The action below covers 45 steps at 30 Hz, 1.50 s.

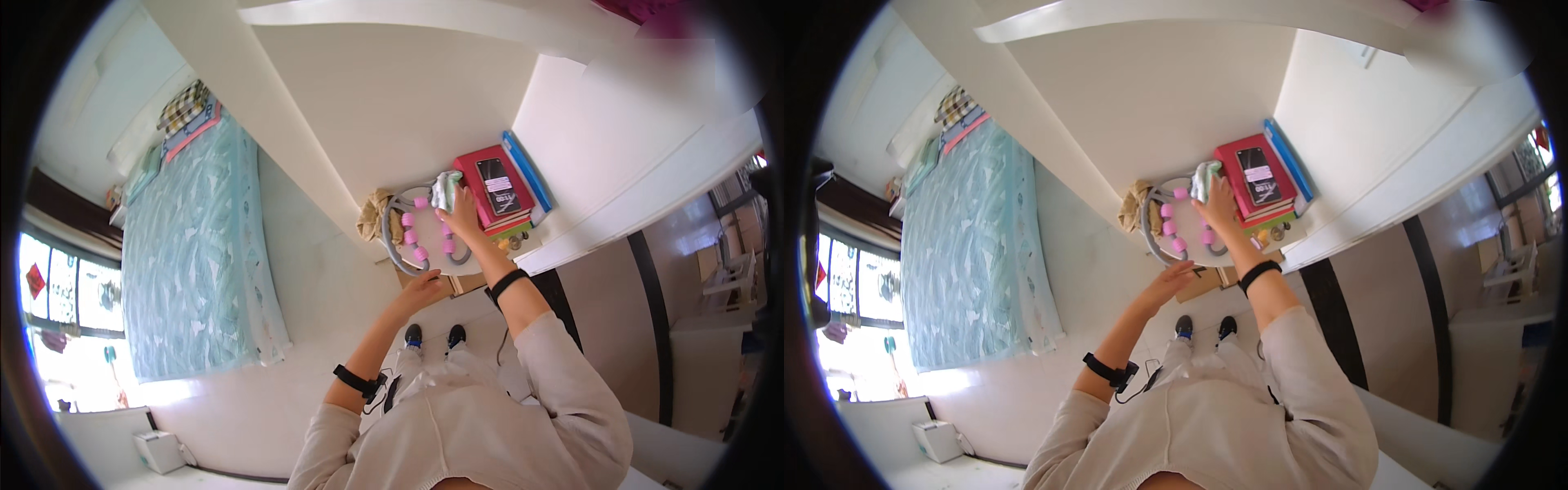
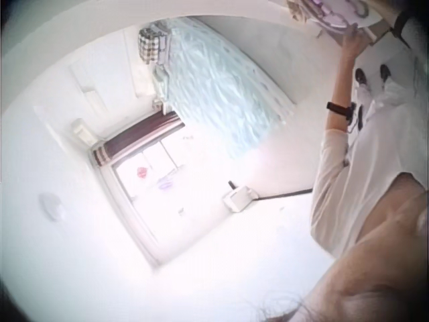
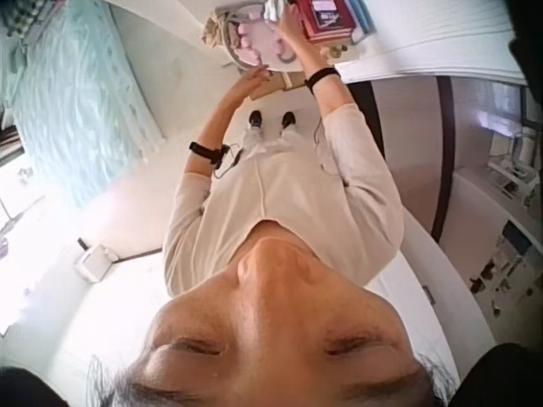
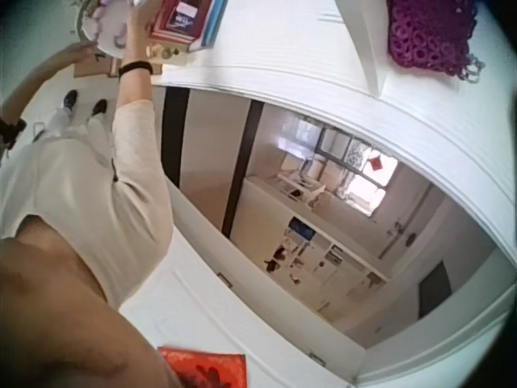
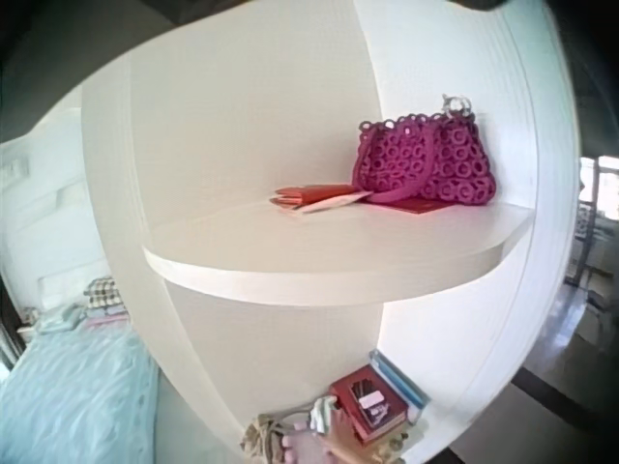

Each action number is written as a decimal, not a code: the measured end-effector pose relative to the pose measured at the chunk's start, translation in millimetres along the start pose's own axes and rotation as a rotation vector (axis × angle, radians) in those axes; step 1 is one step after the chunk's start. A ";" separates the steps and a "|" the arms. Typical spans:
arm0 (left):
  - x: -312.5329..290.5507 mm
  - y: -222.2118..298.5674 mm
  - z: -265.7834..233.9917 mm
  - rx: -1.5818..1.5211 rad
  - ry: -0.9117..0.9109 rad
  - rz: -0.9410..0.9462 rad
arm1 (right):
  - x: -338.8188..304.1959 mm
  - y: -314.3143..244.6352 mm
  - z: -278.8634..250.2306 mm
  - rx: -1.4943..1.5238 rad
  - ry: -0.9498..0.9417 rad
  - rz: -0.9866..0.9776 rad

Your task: The person clears a white shelf by moving a pink toy steering wheel, a red envelope, a pink woven bag, a small bottle, and a book to a lower shelf. They then wipe the cleared shelf with a cloth and return the items to the top shelf in a different arrangement.

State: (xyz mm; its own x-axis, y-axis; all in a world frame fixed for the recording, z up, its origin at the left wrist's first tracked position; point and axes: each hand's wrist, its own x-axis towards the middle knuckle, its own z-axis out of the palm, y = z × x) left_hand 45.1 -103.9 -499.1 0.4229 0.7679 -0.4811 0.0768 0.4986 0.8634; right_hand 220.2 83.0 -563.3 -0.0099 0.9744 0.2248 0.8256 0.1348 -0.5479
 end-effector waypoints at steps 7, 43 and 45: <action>5.1 -59.8 -43.6 0.292 0.477 0.073 | 13.8 -24.5 16.0 -0.250 -0.114 0.177; -75.1 39.2 -78.1 -0.537 0.497 0.532 | -94.7 -18.2 25.4 0.290 0.213 0.077; -83.2 43.3 -78.5 -0.660 0.436 0.494 | -95.3 -26.4 17.6 0.625 0.029 0.139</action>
State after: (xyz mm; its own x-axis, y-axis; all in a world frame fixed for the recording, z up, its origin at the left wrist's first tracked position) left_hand -57.6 -114.6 -433.6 -0.1156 0.9703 -0.2126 -0.6071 0.1004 0.7882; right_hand 189.5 -10.2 -584.4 0.0966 0.9861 0.1348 0.3329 0.0956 -0.9381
